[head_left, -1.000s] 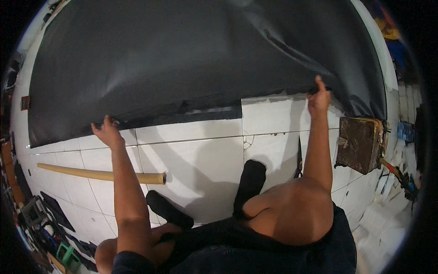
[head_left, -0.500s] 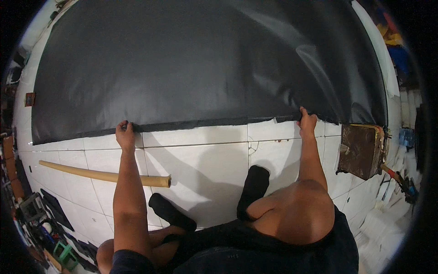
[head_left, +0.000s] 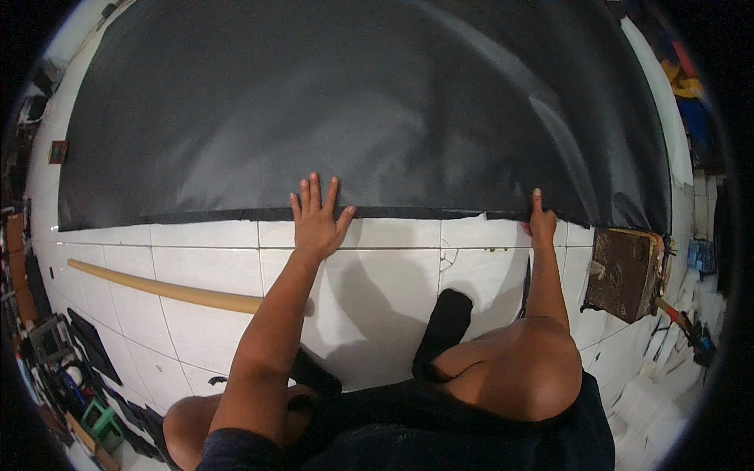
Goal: The person spreads out a large black sheet on the floor and cuts through it using scissors. They then adjust the sheet, align it using a cardboard tube, and cut the fabric again with scissors.
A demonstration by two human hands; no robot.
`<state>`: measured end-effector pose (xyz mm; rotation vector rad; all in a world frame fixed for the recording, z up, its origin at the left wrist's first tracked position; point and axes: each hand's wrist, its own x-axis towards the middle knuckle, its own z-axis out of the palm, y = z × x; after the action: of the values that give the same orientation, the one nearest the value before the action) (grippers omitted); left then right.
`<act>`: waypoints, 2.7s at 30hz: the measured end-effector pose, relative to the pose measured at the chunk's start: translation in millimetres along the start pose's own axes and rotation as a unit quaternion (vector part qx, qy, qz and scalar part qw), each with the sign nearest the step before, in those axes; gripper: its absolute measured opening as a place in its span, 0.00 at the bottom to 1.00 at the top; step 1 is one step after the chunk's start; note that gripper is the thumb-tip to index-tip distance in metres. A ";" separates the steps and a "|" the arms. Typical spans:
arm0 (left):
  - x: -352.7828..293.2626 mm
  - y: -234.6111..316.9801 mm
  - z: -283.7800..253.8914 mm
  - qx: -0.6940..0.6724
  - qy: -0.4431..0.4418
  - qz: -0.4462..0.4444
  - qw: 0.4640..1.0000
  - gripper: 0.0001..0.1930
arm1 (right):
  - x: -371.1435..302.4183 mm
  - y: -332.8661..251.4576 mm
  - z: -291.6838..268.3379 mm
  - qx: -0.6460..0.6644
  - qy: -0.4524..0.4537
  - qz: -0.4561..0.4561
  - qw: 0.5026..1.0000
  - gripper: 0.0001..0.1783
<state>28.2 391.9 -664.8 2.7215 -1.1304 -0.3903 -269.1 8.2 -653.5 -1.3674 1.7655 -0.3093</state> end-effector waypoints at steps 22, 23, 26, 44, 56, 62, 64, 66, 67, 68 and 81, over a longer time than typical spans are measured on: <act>-3.3 -12.4 -0.5 -0.058 0.034 0.006 0.998 0.35 | -122.9 -29.8 103.1 -0.326 -0.189 -0.645 0.665 0.21; -3.3 -15.9 1.2 -0.052 0.039 0.003 0.998 0.35 | -137.8 -33.8 109.9 -0.319 -0.189 -0.650 0.663 0.21; -6.9 -16.6 8.9 -0.048 0.102 0.023 0.993 0.34 | -181.5 -40.0 125.1 -0.297 -0.219 -0.648 0.667 0.30; -124.6 -287.1 -99.3 -0.097 0.195 -0.814 0.539 0.42 | -207.2 -92.8 143.9 -0.540 -0.349 -0.538 0.545 0.43; -131.3 -299.9 -66.0 -0.314 0.371 -0.622 0.614 0.32 | -213.8 -112.3 157.0 -0.598 -0.401 -0.435 0.540 0.51; 0.7 -223.6 -158.5 -0.427 0.509 -0.450 0.597 0.35 | -185.1 -106.2 154.9 -0.567 -0.412 -0.499 0.509 0.40; 46.2 -208.8 -176.1 -0.377 0.464 -0.458 0.658 0.36 | -173.3 -102.8 154.5 -0.565 -0.369 -0.553 0.489 0.37; 78.3 -185.2 -182.1 -0.386 0.480 -0.451 0.646 0.34 | -187.5 -113.1 154.7 -0.562 -0.408 -0.528 0.490 0.36; 97.6 -163.3 -183.0 -0.426 0.460 -0.434 0.647 0.33 | -184.9 -104.9 141.6 -0.526 -0.394 -0.535 0.530 0.36; 106.9 -157.2 -176.0 -0.419 0.466 -0.435 0.647 0.33 | -182.1 -94.3 138.5 -0.481 -0.386 -0.548 0.565 0.35; 127.2 -119.9 -69.1 -0.300 0.334 -0.447 0.773 0.35 | -176.5 -79.8 136.9 -0.420 -0.352 -0.602 0.581 0.36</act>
<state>215.7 388.7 -651.6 2.2528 0.4604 0.1318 -108.5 174.7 -601.0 -2.7156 -0.0508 0.4465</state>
